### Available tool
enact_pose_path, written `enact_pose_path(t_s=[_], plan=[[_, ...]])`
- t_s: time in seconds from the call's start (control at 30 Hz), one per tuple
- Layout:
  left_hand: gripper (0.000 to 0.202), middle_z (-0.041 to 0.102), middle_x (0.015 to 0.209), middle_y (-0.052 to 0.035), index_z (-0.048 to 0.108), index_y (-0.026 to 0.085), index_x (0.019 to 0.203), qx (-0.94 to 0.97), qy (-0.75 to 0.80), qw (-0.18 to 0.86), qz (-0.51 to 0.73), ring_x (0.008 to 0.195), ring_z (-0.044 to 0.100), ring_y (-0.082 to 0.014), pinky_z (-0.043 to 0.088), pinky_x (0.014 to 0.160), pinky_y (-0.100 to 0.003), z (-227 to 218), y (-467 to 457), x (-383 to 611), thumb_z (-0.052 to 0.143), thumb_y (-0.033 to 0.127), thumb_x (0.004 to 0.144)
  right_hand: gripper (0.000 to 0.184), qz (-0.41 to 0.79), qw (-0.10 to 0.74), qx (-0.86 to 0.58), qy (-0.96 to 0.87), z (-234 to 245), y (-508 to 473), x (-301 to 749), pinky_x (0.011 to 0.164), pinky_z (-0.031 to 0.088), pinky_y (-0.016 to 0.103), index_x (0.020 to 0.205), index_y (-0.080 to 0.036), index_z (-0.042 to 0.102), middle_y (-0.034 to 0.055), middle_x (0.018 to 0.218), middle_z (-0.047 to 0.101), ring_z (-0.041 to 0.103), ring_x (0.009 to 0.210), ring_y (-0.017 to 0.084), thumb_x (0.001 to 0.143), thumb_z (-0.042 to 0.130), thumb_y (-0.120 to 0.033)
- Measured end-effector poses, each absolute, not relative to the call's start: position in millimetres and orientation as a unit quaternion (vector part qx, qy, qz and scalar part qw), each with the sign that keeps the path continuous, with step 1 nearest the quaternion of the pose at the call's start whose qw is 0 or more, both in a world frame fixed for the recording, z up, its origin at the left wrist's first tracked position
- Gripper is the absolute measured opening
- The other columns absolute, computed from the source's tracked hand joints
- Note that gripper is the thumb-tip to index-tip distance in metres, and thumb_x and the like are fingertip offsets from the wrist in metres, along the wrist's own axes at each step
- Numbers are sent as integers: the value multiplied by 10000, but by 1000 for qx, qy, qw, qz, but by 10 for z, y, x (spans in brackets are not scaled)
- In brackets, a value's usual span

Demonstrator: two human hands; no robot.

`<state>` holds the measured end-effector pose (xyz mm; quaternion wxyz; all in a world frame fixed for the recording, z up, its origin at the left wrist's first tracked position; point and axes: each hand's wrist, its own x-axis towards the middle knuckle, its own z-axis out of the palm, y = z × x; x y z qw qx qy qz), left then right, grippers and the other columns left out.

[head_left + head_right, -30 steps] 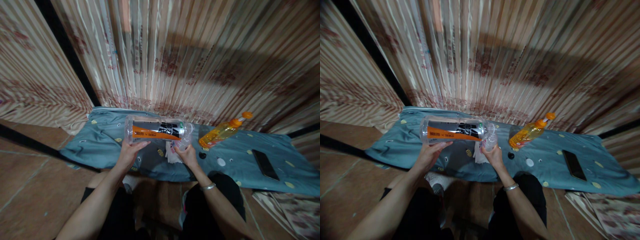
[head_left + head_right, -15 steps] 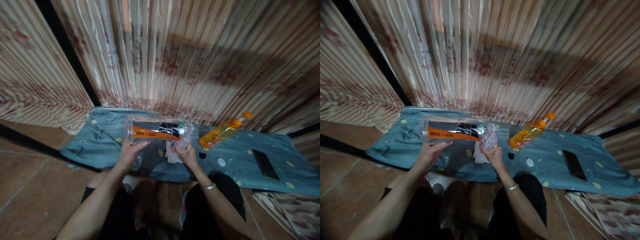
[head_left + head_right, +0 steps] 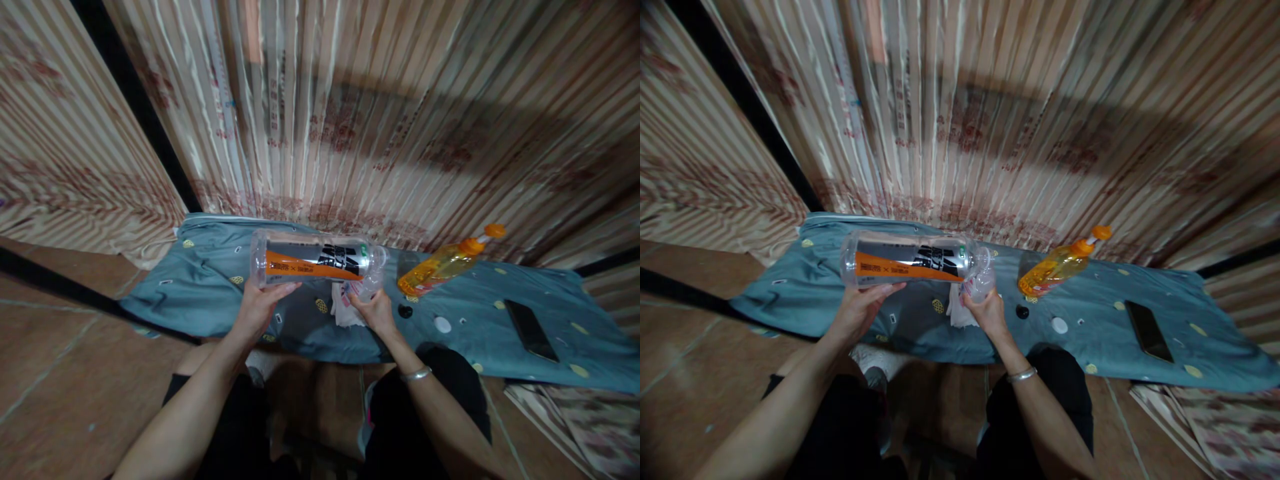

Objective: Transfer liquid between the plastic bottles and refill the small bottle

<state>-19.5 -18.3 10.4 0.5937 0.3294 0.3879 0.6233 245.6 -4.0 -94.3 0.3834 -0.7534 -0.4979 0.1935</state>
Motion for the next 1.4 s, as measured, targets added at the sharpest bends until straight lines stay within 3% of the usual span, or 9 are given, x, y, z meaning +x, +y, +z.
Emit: enact_pose_path(t_s=[0.47,1.4], plan=[[526,846,857,-29,773,183,940,317,386,596,629,802,810,-235,688,848,-412,111,-183,-190,982,185,457,448,188,370,-761,-498,-910,-48,2438,717,607,383,888,-208,693,152,873,837,812,859,368,619,816,-544],[502,859,923,-67,797,177,947,338,390,591,620,867,816,-263,687,896,-445,103,-178,-199,993,232,487,483,189,372,-757,-503,-875,-59,2437,743,620,411,915,-196,696,147,875,828,802,863,370,620,798,-565]])
